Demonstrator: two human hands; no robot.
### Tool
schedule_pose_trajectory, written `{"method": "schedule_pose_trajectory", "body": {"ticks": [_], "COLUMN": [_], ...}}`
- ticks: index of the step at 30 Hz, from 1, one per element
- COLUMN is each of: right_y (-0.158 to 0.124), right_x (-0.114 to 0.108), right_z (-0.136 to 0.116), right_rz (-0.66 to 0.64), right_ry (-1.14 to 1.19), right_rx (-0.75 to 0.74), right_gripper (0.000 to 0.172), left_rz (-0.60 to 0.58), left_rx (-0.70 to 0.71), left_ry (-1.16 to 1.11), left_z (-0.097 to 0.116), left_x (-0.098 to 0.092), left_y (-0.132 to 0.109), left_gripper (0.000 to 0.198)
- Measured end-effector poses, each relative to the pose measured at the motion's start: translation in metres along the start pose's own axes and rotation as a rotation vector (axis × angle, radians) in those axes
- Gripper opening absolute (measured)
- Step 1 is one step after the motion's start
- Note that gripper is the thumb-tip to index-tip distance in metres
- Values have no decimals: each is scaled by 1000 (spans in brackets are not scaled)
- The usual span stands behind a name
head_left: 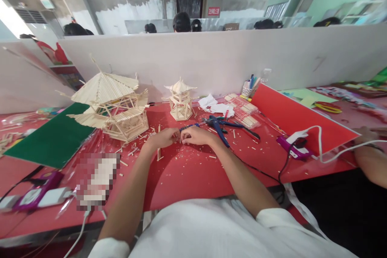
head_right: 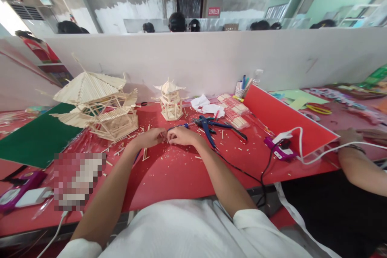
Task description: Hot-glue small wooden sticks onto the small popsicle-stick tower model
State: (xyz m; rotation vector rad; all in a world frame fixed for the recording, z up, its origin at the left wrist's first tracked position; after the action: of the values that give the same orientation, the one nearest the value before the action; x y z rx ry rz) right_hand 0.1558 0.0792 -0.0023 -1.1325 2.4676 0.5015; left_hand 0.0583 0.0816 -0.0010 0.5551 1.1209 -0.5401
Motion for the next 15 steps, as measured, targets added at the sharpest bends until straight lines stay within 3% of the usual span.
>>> {"method": "schedule_pose_trajectory", "body": {"ticks": [10,15], "right_y": [0,2], "right_x": [-10,2], "right_z": [-7,-17], "right_rz": [76,48], "right_ry": [-265,-442], "right_rx": [32,31], "right_gripper": [17,18], "left_rz": [9,-13], "left_rx": [-46,-110], "left_ry": [90,134], "left_z": [-7,-12], "left_x": [-5,-11], "left_y": [-2,-3], "left_gripper": [31,24]}}
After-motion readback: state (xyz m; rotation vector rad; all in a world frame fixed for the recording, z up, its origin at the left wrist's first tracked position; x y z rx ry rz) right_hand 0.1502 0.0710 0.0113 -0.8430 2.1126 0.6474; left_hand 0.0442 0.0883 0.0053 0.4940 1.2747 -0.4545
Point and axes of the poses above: each hand's wrist, its own y-axis towards the middle knuckle, its own x-axis out of the palm, z = x × y, the point moved 9 cm from there along y, towards the middle knuckle, and after that the axes turned 14 degrees about y, right-handed, at the moved point
